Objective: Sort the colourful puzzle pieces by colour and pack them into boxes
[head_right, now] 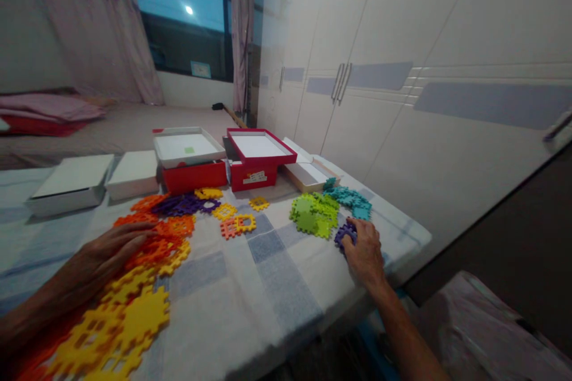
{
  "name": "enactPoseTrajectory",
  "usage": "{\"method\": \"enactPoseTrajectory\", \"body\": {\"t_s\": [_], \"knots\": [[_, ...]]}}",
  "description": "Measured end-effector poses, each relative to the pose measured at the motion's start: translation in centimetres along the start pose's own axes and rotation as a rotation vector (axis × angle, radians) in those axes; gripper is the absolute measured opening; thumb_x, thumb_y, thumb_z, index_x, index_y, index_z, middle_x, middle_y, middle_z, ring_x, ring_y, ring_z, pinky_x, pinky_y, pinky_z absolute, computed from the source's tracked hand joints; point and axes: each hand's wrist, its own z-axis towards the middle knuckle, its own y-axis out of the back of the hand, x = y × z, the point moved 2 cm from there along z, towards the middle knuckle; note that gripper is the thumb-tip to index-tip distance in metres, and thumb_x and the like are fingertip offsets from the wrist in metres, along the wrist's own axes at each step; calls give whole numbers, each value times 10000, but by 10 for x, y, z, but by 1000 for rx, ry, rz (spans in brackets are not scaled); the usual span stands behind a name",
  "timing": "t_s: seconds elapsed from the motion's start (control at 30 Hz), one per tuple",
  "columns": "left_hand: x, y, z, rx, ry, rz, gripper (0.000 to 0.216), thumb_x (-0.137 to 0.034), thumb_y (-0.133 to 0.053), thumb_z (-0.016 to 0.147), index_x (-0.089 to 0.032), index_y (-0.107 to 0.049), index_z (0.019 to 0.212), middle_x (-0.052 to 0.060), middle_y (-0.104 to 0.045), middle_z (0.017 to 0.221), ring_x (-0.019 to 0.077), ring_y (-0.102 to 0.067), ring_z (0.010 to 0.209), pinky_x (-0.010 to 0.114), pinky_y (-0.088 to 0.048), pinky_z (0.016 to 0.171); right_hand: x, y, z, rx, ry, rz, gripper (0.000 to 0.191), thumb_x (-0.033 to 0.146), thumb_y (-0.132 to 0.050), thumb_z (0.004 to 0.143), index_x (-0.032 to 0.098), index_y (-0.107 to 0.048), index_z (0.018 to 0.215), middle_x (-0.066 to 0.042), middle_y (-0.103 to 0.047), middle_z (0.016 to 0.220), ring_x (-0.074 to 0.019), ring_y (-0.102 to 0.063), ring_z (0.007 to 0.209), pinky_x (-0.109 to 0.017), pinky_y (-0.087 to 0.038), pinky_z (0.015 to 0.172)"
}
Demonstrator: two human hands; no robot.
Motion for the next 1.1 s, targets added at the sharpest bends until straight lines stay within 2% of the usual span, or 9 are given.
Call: {"method": "enactPoseTrajectory", "body": {"t_s": [0.2, 0.3, 0.4, 0.5, 0.6, 0.77, 0.93, 1.0, 1.1], "knots": [[-13, 4, -4, -23, -15, -7, 494, -581, -348, 857, -252, -694, 983, 53, -647, 1157, 236, -592, 1075, 388, -461, 973, -7, -1, -7, -96, 84, -106, 393, 385, -382, 835, 165, -607, 1071, -121, -569, 1097, -299, -468, 1091, -500, -366, 976], [-23, 8, -4, -49, -58, -16, 468, -515, -344, 887, -221, -702, 954, 66, -652, 1138, 211, -589, 1062, 349, -465, 959, 7, 5, 1, -201, 183, -62, 430, 434, -362, 847, 140, -598, 1055, -148, -573, 1068, -321, -473, 1098, -517, -338, 1004], [-26, 11, -2, -103, -57, -28, 432, -458, -350, 901, -202, -694, 956, 75, -652, 1116, 201, -578, 1065, 353, -450, 970, 53, 8, 13, -153, 282, 126, 393, 420, -377, 854, 168, -574, 1083, -132, -570, 1110, -294, -493, 1106, -484, -370, 993], [-22, 14, -1, -199, -12, -50, 403, -424, -355, 906, -189, -677, 962, 77, -649, 1101, 196, -571, 1065, 363, -438, 980, 126, -2, 20, 103, 401, 361, 343, 368, -402, 863, 218, -555, 1130, -99, -553, 1188, -250, -503, 1129, -440, -392, 988], [-15, 18, -1, -280, 46, -70, 392, -410, -349, 909, -183, -666, 948, 75, -647, 1087, 193, -572, 1056, 373, -434, 979, 202, -30, 25, 351, 592, 461, 366, 291, -424, 862, 228, -541, 1203, -93, -511, 1281, -228, -459, 1197, -423, -350, 1030], [-4, 23, 0, -337, 108, -76, 373, -392, -355, 902, -182, -659, 945, 65, -656, 1063, 190, -580, 1035, 381, -439, 965, 297, -87, 35, 563, 783, 376, 491, 372, -496, 853, 198, -467, 1312, -118, -450, 1379, -253, -386, 1261, -468, -320, 1015], [-4, 23, 2, -339, 113, -57, 375, -379, -356, 900, -172, -668, 918, 75, -660, 1056, 193, -585, 1030, 385, -445, 963, 351, -125, 37, 621, 791, 220, 668, 584, -522, 799, 201, -436, 1340, -149, -488, 1334, -305, -389, 1241, -503, -313, 968], [-5, 22, 3, -341, 107, -49, 367, -371, -359, 899, -177, -671, 910, 73, -660, 1054, 193, -585, 1032, 388, -447, 963, 360, -132, 35, 621, 797, 182, 635, 581, -532, 793, 236, -464, 1322, -132, -532, 1287, -305, -433, 1203, -493, -317, 952], [-4, 20, 3, -346, 104, -46, 356, -365, -368, 900, -182, -672, 913, 70, -656, 1056, 193, -575, 1047, 388, -448, 963, 359, -132, 32, 574, 810, 175, 461, 463, -527, 835, 255, -545, 1247, -101, -603, 1192, -271, -520, 1108, -448, -328, 933]]}}
